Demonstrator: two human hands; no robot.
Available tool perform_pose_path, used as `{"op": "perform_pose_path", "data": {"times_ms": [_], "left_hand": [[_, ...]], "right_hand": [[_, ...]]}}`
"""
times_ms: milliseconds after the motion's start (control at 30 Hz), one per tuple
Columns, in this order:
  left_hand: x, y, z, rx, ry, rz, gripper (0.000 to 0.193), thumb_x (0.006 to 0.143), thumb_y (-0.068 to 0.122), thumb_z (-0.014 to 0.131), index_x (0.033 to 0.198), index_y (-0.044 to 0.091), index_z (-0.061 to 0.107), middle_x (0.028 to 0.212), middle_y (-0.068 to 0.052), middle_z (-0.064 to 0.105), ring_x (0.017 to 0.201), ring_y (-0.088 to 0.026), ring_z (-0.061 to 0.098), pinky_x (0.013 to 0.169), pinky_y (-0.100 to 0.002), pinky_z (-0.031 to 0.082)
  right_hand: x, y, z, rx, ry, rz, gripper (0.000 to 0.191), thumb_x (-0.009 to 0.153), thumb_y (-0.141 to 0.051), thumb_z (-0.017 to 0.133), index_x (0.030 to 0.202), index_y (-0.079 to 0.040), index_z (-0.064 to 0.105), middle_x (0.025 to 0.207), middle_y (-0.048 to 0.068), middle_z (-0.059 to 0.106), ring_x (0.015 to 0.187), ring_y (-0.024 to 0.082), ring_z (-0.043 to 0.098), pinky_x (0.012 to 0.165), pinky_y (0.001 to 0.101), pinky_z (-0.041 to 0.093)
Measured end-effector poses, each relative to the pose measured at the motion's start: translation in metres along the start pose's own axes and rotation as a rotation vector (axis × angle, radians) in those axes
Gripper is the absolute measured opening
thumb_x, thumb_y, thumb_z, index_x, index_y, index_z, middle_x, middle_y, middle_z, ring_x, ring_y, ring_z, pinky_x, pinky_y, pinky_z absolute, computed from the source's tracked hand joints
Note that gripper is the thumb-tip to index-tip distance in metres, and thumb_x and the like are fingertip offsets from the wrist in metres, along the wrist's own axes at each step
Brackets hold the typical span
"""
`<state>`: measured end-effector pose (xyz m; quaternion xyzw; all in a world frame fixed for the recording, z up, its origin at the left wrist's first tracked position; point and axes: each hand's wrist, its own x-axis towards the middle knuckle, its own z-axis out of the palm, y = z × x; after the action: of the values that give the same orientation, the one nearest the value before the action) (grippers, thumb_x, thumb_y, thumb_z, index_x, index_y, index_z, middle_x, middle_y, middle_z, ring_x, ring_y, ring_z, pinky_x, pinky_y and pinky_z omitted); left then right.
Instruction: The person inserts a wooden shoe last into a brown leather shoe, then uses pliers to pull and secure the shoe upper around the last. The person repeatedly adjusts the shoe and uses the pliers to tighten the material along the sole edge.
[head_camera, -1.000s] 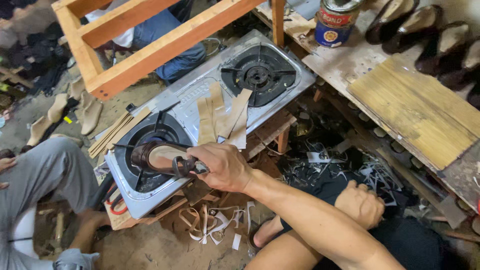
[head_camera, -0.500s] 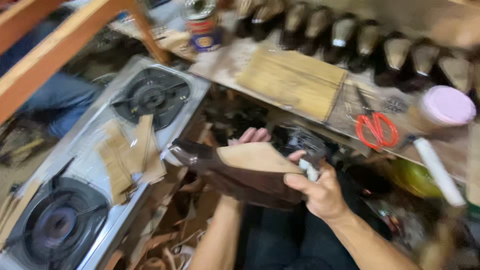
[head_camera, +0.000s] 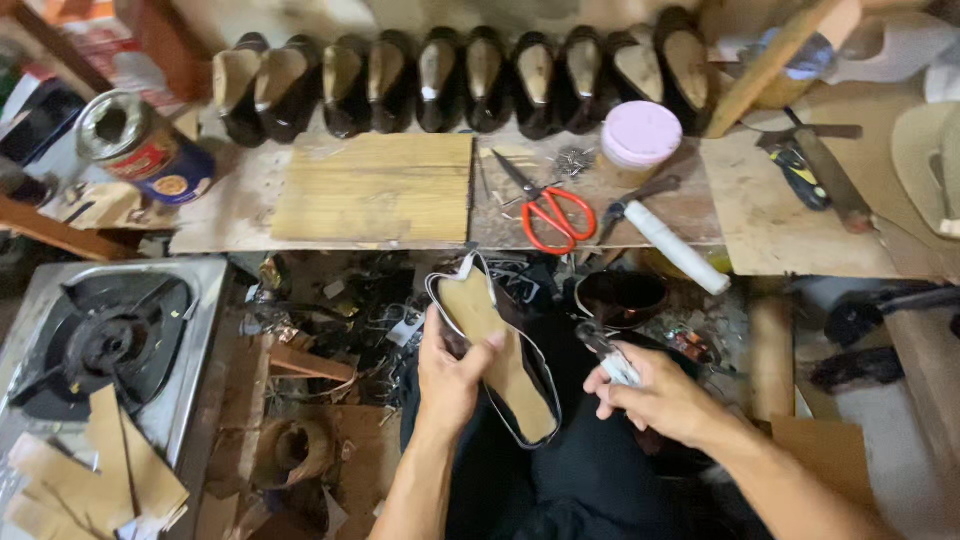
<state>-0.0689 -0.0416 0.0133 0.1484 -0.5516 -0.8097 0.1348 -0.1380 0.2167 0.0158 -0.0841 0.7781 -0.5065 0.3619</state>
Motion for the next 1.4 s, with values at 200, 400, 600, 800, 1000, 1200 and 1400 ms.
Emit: {"op": "perform_pose_path", "data": {"times_ms": [200, 400, 600, 800, 1000, 1200, 1400], "left_hand": [[-0.019, -0.012, 0.028, 0.265, -0.146, 0.027, 0.062, 0.082, 0.001, 0.072, 0.138, 0.002, 0.045, 0.120, -0.008, 0.069, 0.112, -0.016, 0.066, 0.100, -0.029, 0.049], [-0.026, -0.009, 0.034, 0.294, -0.129, 0.037, 0.070, 0.082, 0.003, 0.069, 0.147, 0.002, 0.042, 0.123, -0.010, 0.070, 0.111, -0.016, 0.067, 0.098, -0.030, 0.051], [-0.025, -0.004, 0.042, 0.440, -0.096, 0.072, 0.073, 0.079, 0.004, 0.069, 0.147, 0.002, 0.043, 0.115, -0.012, 0.072, 0.103, -0.018, 0.070, 0.093, -0.031, 0.054], [-0.029, -0.012, 0.041, 0.377, -0.063, 0.017, 0.075, 0.078, 0.002, 0.067, 0.149, 0.002, 0.042, 0.116, -0.012, 0.071, 0.103, -0.018, 0.069, 0.093, -0.031, 0.054], [-0.035, -0.032, 0.032, 0.242, -0.106, -0.024, 0.075, 0.081, -0.001, 0.066, 0.151, 0.001, 0.040, 0.123, -0.010, 0.067, 0.110, -0.017, 0.065, 0.098, -0.031, 0.051], [-0.017, -0.038, -0.006, 0.073, -0.439, -0.122, 0.075, 0.095, 0.020, 0.058, 0.162, 0.004, 0.026, 0.154, -0.011, 0.049, 0.140, -0.019, 0.046, 0.116, -0.030, 0.032], [-0.017, -0.046, 0.007, 0.293, -0.378, -0.026, 0.066, 0.102, 0.026, 0.048, 0.161, 0.005, 0.027, 0.155, -0.016, 0.050, 0.145, -0.023, 0.045, 0.119, -0.034, 0.029]], "right_hand": [[-0.011, -0.060, -0.008, -0.409, -0.151, -0.226, 0.029, 0.093, -0.020, 0.060, 0.118, -0.008, 0.068, 0.085, 0.009, 0.073, 0.070, 0.016, 0.066, 0.062, 0.0308, 0.054], [0.000, -0.103, 0.001, -0.915, -0.149, -0.619, 0.048, 0.084, -0.009, 0.060, 0.131, -0.004, 0.060, 0.089, 0.016, 0.067, 0.083, 0.037, 0.067, 0.072, 0.0485, 0.051], [-0.008, -0.129, 0.009, -1.365, -0.087, -0.817, 0.050, 0.079, -0.005, 0.059, 0.128, 0.003, 0.057, 0.088, 0.017, 0.063, 0.075, 0.037, 0.069, 0.070, 0.0513, 0.053], [-0.007, -0.123, 0.010, -1.504, -0.119, -0.701, 0.058, 0.083, -0.005, 0.058, 0.139, 0.000, 0.051, 0.092, 0.017, 0.062, 0.070, 0.034, 0.071, 0.058, 0.0475, 0.058], [0.002, -0.079, 0.011, -1.350, -0.079, -0.766, 0.065, 0.079, -0.003, 0.063, 0.142, 0.000, 0.047, 0.089, 0.014, 0.061, 0.073, 0.033, 0.071, 0.059, 0.0452, 0.059], [0.005, -0.043, 0.008, -1.336, -0.066, -0.762, 0.075, 0.075, -0.005, 0.066, 0.146, 0.002, 0.043, 0.093, 0.013, 0.059, 0.076, 0.031, 0.069, 0.061, 0.0428, 0.059], [-0.003, -0.027, 0.014, -0.945, 0.050, -0.694, 0.057, 0.085, -0.010, 0.068, 0.140, -0.004, 0.053, 0.092, 0.014, 0.063, 0.076, 0.033, 0.068, 0.065, 0.0444, 0.055]]}}
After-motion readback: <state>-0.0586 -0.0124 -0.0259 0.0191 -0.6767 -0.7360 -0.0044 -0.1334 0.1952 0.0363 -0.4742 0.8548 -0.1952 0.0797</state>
